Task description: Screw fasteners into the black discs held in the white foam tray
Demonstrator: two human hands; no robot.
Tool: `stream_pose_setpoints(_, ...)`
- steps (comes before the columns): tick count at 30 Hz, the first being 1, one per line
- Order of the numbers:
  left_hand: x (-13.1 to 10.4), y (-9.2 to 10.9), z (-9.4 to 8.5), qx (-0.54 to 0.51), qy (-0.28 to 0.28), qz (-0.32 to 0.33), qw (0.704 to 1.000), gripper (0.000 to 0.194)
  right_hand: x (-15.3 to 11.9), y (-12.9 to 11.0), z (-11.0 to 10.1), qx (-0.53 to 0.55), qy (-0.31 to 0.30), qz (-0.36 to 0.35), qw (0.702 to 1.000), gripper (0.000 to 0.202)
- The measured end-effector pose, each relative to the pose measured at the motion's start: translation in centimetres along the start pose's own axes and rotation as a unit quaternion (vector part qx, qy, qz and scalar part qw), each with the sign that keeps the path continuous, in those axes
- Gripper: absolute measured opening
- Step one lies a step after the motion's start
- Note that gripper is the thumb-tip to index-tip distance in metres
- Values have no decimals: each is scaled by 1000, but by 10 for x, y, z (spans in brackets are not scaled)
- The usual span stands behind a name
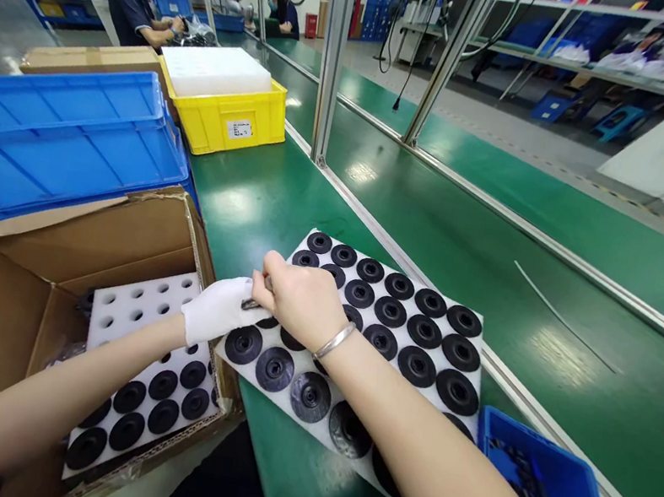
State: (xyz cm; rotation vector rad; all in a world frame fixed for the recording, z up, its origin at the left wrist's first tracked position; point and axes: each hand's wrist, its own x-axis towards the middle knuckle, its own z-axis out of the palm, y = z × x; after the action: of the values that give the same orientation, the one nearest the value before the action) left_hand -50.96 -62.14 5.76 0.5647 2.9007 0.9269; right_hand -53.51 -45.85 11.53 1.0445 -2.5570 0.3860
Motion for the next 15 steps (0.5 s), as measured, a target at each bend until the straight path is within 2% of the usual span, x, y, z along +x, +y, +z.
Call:
stream_pose_setpoints(6, -4, -7, -5, -13, -55, 3, 998, 15, 3, 3, 14, -9, -19, 5, 1000, 23)
stream_pose_setpoints(11, -5, -11, -6, -42, -65, -9, 997, 12, 1, 2, 15, 6, -23, -8, 1000, 24)
stream_pose_setpoints(15, -6, -14, -7, -90, -62, -12, 994, 10, -1, 3, 25, 5, -31, -24, 999, 22)
